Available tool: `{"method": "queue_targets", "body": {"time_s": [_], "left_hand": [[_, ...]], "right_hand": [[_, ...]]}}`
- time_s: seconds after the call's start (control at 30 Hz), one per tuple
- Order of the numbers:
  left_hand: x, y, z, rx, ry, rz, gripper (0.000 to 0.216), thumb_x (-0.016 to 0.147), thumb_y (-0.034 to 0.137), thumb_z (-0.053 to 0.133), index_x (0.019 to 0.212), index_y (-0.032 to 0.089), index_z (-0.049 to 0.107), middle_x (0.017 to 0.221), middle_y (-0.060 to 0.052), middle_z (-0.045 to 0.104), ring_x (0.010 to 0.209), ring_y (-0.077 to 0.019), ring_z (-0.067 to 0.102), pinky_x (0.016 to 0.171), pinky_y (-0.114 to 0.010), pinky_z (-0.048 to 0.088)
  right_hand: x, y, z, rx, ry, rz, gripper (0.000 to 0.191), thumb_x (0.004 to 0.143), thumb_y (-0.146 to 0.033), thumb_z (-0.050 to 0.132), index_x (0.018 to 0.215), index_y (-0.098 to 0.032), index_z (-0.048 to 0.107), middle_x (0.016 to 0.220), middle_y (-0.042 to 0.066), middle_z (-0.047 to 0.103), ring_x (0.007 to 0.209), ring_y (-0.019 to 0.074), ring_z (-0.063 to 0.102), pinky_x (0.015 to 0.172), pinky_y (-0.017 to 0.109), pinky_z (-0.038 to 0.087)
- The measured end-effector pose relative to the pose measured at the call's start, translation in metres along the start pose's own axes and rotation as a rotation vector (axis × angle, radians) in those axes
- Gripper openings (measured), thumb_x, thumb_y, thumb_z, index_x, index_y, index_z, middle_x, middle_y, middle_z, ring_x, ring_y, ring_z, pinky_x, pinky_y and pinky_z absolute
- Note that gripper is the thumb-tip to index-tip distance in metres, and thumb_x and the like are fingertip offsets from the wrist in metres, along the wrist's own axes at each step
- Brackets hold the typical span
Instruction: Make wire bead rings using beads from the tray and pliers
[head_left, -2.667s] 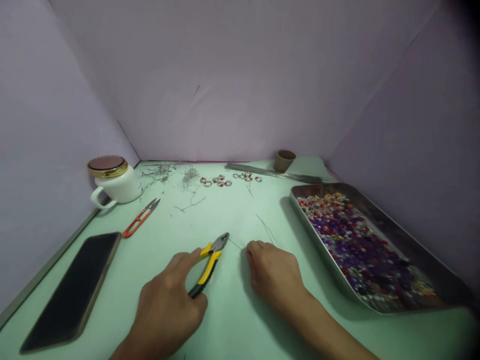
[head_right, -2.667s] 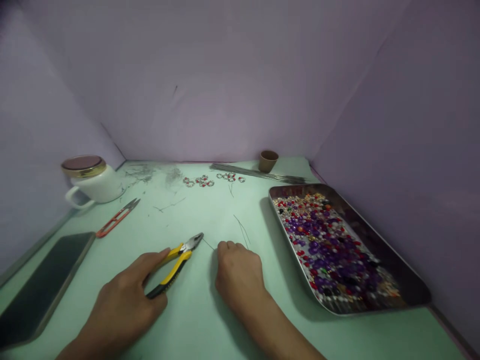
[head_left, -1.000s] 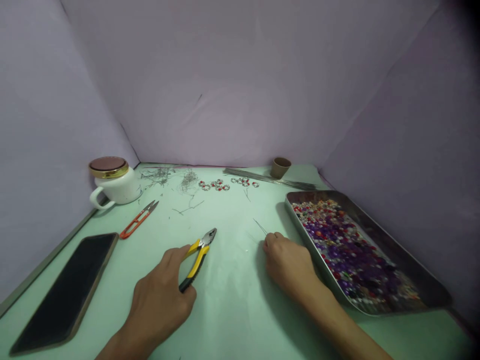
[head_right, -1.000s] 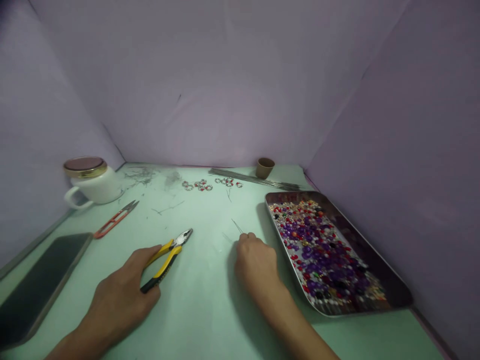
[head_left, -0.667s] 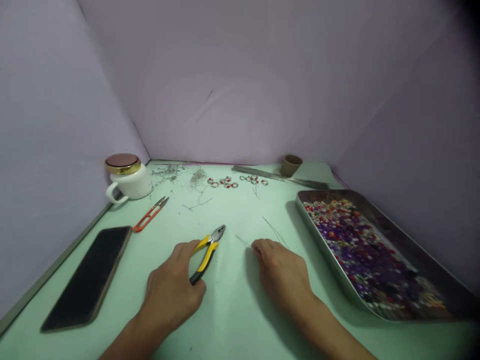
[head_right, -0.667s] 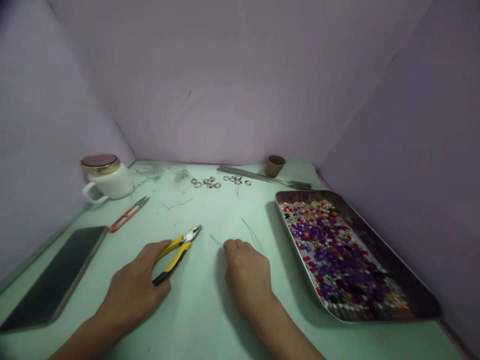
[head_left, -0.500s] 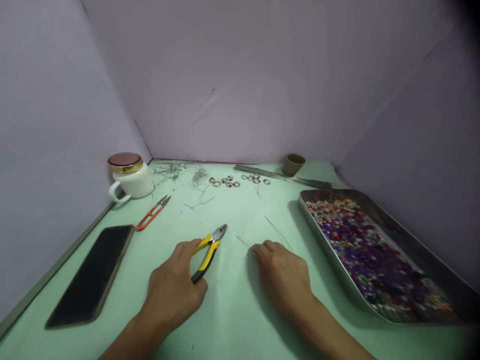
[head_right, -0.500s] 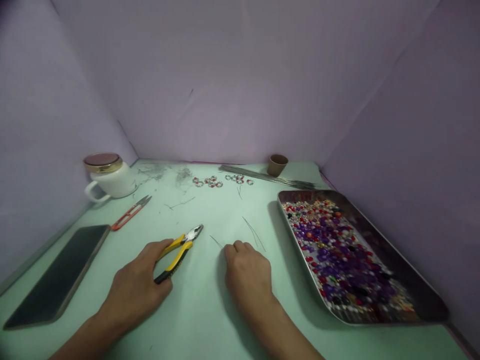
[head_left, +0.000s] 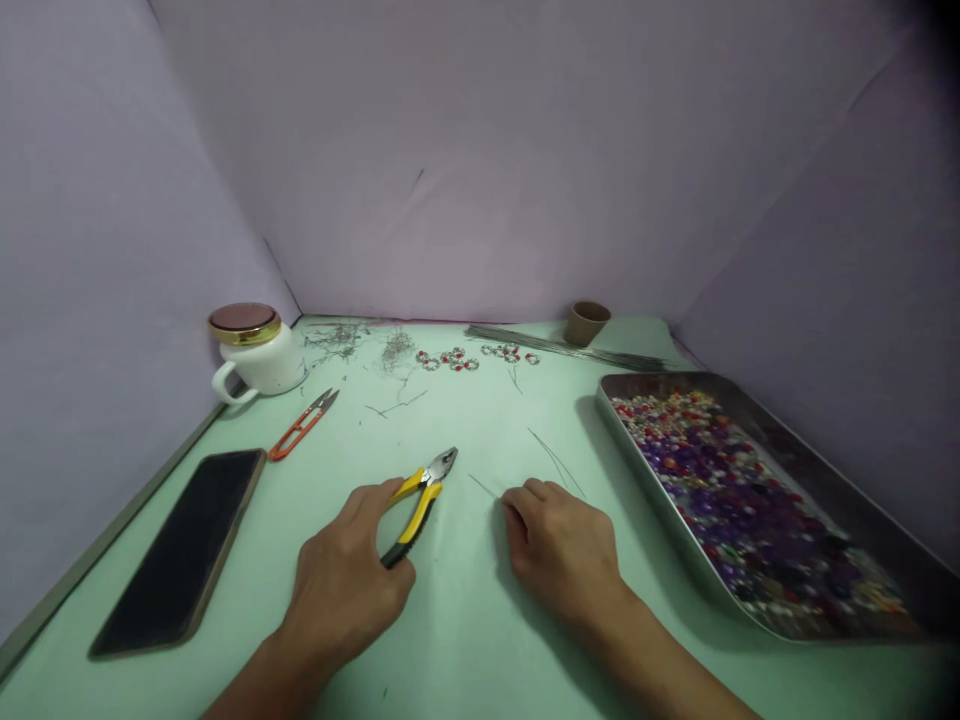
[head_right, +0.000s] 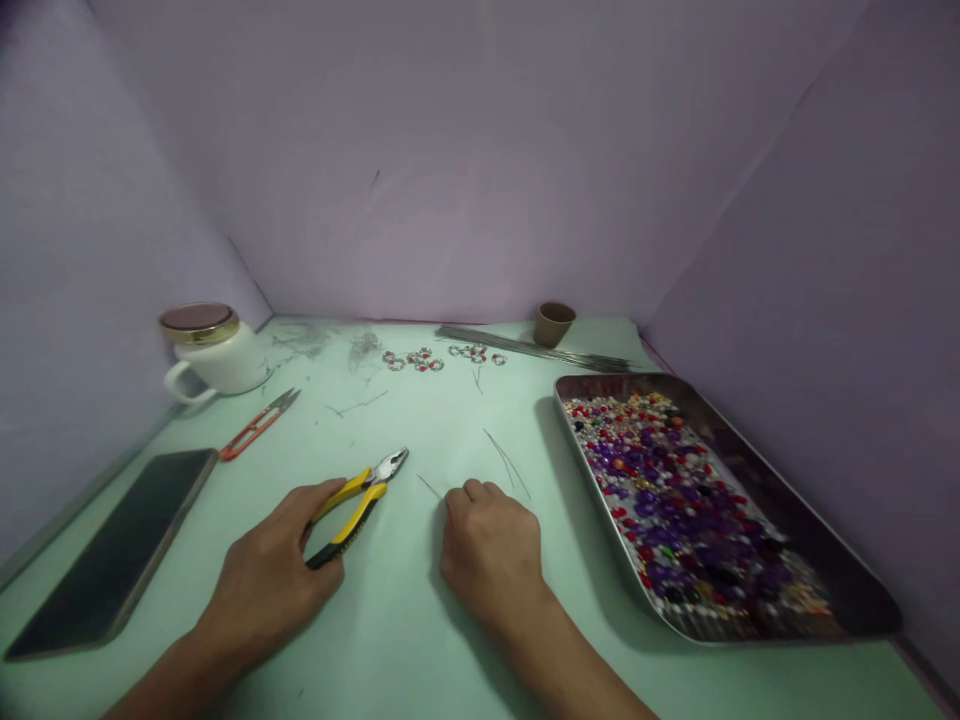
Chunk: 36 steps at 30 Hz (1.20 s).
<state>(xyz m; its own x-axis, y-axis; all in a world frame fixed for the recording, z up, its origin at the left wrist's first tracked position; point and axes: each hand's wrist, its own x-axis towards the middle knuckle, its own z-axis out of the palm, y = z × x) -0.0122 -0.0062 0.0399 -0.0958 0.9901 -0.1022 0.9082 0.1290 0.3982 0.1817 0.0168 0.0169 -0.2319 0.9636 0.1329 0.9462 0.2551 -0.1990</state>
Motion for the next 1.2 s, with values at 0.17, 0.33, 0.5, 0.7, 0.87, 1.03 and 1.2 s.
{"method": "queue_targets", "body": {"time_s": [0.17,0.33,0.5,0.7,0.87,1.03,1.2], "left_hand": [[-0.0041,0.0053,0.0013,0.017,0.054,0.007,0.058,0.057,0.011,0.046,0.113,0.029,0.046,0.11,0.003,0.056,0.082,-0.0175,0.057,0.069,-0.029,0.044],[-0.0073,0.0076,0.0009,0.026,0.078,0.036,0.058,0.057,0.011,0.046,0.112,0.029,0.047,0.11,0.003,0.056,0.082,-0.0178,0.058,0.067,-0.029,0.044],[-0.0078,0.0071,0.0008,0.026,0.095,0.038,0.058,0.056,0.012,0.045,0.111,0.029,0.047,0.11,0.003,0.056,0.08,-0.0172,0.058,0.067,-0.029,0.044],[-0.0077,0.0055,0.0019,0.039,0.101,0.04,0.059,0.056,0.012,0.045,0.113,0.028,0.047,0.109,0.001,0.057,0.078,-0.0171,0.058,0.066,-0.028,0.044],[-0.0079,0.0053,0.0021,0.043,0.107,0.056,0.059,0.056,0.012,0.045,0.113,0.027,0.047,0.11,0.001,0.056,0.078,-0.017,0.058,0.066,-0.028,0.044],[-0.0079,0.0067,0.0016,0.047,0.096,0.031,0.058,0.056,0.012,0.045,0.111,0.029,0.047,0.11,0.003,0.056,0.08,-0.0172,0.058,0.066,-0.029,0.045],[-0.0083,0.0066,0.0017,0.048,0.107,0.04,0.058,0.056,0.012,0.045,0.112,0.029,0.047,0.11,0.002,0.056,0.08,-0.0171,0.058,0.067,-0.027,0.045]], "right_hand": [[0.0003,0.0,0.0003,0.027,-0.007,0.021,0.014,0.074,-0.016,0.047,0.069,-0.02,0.059,0.066,0.0,0.057,0.06,0.0107,0.049,0.048,0.027,0.017],[0.0,-0.0003,0.0021,0.055,0.026,0.016,0.015,0.075,-0.016,0.046,0.068,-0.021,0.058,0.066,-0.001,0.057,0.061,0.0111,0.049,0.048,0.026,0.018],[-0.0003,-0.0009,-0.0001,0.121,0.067,0.074,0.014,0.075,-0.02,0.047,0.071,-0.022,0.06,0.066,-0.002,0.058,0.06,0.0109,0.05,0.048,0.024,0.02],[-0.0012,-0.0007,0.0004,0.12,0.088,0.105,0.015,0.075,-0.022,0.046,0.072,-0.023,0.061,0.066,-0.002,0.058,0.06,0.0112,0.051,0.049,0.024,0.022],[-0.0007,-0.0002,0.0024,0.123,0.145,0.112,0.014,0.075,-0.022,0.046,0.073,-0.023,0.06,0.068,-0.002,0.059,0.064,0.0116,0.052,0.049,0.023,0.023],[0.0005,-0.0005,0.0045,0.12,0.144,0.124,0.013,0.075,-0.023,0.048,0.073,-0.023,0.061,0.069,-0.002,0.06,0.064,0.0115,0.053,0.049,0.023,0.023],[0.0016,-0.001,0.0045,0.145,0.1,0.15,0.015,0.075,-0.023,0.047,0.073,-0.024,0.062,0.068,-0.003,0.06,0.061,0.0108,0.052,0.048,0.023,0.022]]}}
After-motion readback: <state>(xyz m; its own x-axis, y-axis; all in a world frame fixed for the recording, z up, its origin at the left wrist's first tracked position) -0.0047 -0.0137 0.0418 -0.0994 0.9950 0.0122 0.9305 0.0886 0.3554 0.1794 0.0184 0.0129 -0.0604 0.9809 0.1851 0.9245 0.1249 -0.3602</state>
